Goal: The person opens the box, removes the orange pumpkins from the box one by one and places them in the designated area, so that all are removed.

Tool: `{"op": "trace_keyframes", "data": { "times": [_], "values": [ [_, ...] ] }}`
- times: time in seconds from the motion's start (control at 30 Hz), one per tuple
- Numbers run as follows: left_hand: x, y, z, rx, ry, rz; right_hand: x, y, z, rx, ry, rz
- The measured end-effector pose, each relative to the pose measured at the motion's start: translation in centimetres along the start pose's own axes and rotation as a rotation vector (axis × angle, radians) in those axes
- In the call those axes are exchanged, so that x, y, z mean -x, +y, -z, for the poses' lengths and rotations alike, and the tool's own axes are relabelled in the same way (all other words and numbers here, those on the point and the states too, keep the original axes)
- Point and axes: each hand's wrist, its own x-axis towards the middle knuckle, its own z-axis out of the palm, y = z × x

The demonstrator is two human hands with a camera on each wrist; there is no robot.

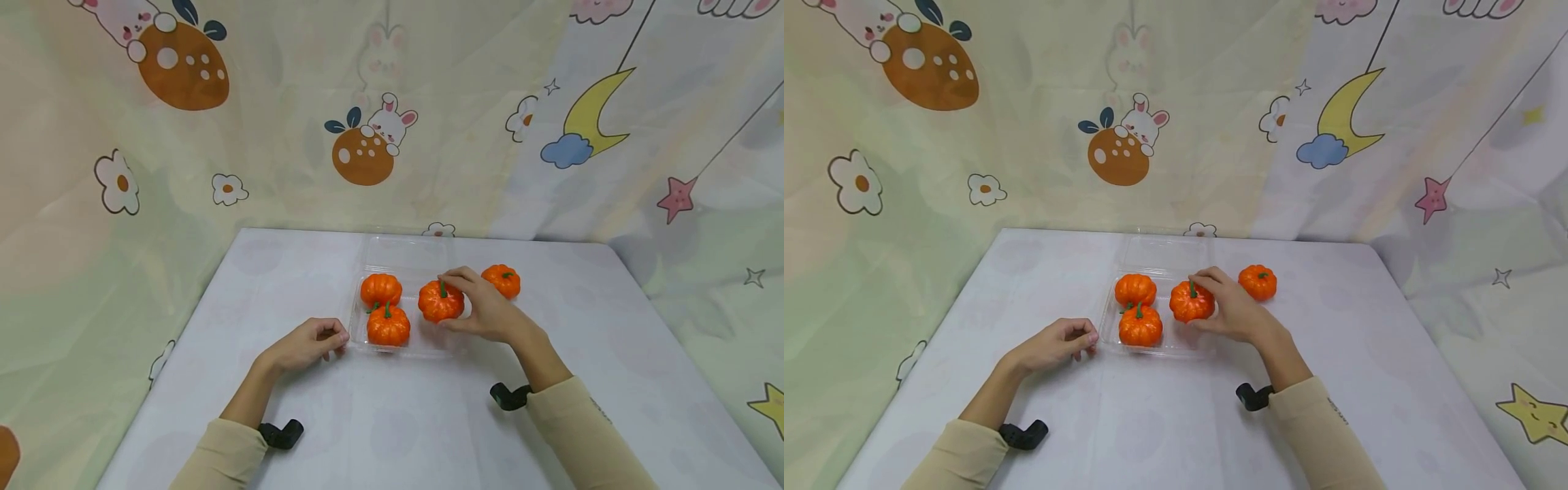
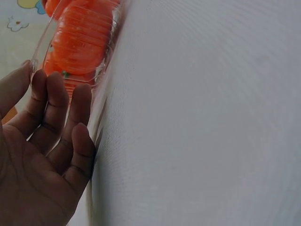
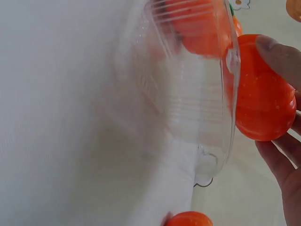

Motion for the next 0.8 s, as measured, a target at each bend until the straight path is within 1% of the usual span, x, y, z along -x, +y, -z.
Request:
{"op": "trace_keyframes", "data": {
  "times": [0.3, 0.57, 0.67, 0.8],
  "values": [
    [0.0, -0.1, -0.1, 0.005, 0.004, -0.009, 0.7, 1.8, 2.0, 0.030, 0.096, 0.019],
    [-0.1, -0.1, -0.1, 0.007, 0.004, -0.006, 2.4, 4.1, 3.0, 0.088, 0.189, -0.010],
    [-0.1, -0.1, -0.1, 0.007, 0.001, 0.000, 3.1, 5.0, 3.3, 0.119, 0.243, -0.018],
    [-0.1, -0.2, -0.1, 0.010, -0.003, -0.004, 4.0, 6.1, 3.9, 0.166, 0.339, -0.039]
  ]
}}
